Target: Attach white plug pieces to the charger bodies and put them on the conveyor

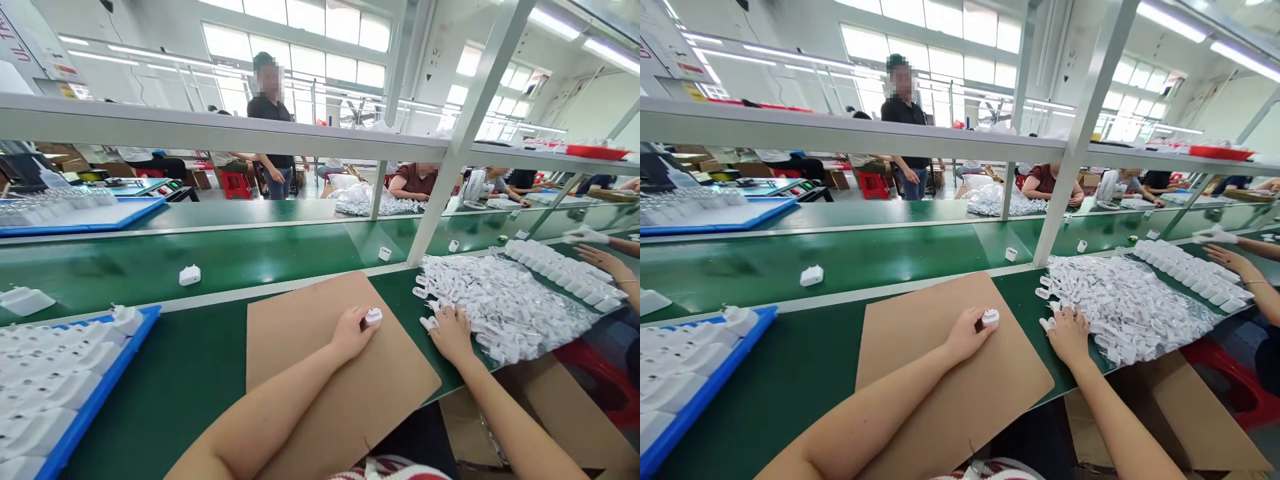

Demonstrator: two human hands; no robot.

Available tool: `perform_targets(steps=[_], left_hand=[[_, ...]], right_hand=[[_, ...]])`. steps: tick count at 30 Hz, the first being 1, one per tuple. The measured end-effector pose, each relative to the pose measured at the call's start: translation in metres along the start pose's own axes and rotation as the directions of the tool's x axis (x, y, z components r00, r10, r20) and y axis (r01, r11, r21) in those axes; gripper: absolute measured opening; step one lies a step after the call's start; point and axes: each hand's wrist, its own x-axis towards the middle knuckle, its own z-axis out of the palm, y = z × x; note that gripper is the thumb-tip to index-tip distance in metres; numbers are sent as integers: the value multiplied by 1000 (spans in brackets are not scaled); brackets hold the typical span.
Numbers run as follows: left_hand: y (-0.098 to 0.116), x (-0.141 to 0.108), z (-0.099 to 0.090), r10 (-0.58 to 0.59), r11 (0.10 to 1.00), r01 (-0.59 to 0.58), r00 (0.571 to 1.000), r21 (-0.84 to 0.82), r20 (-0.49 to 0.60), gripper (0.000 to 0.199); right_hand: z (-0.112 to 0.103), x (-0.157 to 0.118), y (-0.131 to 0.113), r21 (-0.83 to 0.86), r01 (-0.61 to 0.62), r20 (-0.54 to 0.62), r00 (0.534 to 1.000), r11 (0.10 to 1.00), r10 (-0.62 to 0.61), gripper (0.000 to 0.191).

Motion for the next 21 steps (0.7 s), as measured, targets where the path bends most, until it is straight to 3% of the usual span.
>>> perform_targets(steps=[8,14,17,21], left_hand=[[0,1,-1,-28,998,27,1000,-62,-4,29],[-7,8,2,-155,976,139,984,-170,-89,32],[-13,29,-14,-237,961,207,959,-186,-157,38],[-29,77,-61,-335,942,318,895,-106,-293,34]], right_hand=[[-3,11,-4,121,33,-179,984,992,-10,33],[0,10,3,236,122,-270,961,964,-56,27],[4,13,-1,293,178,-300,950,939,-87,27],[2,23,-4,355,259,-321,936,898,-143,28]])
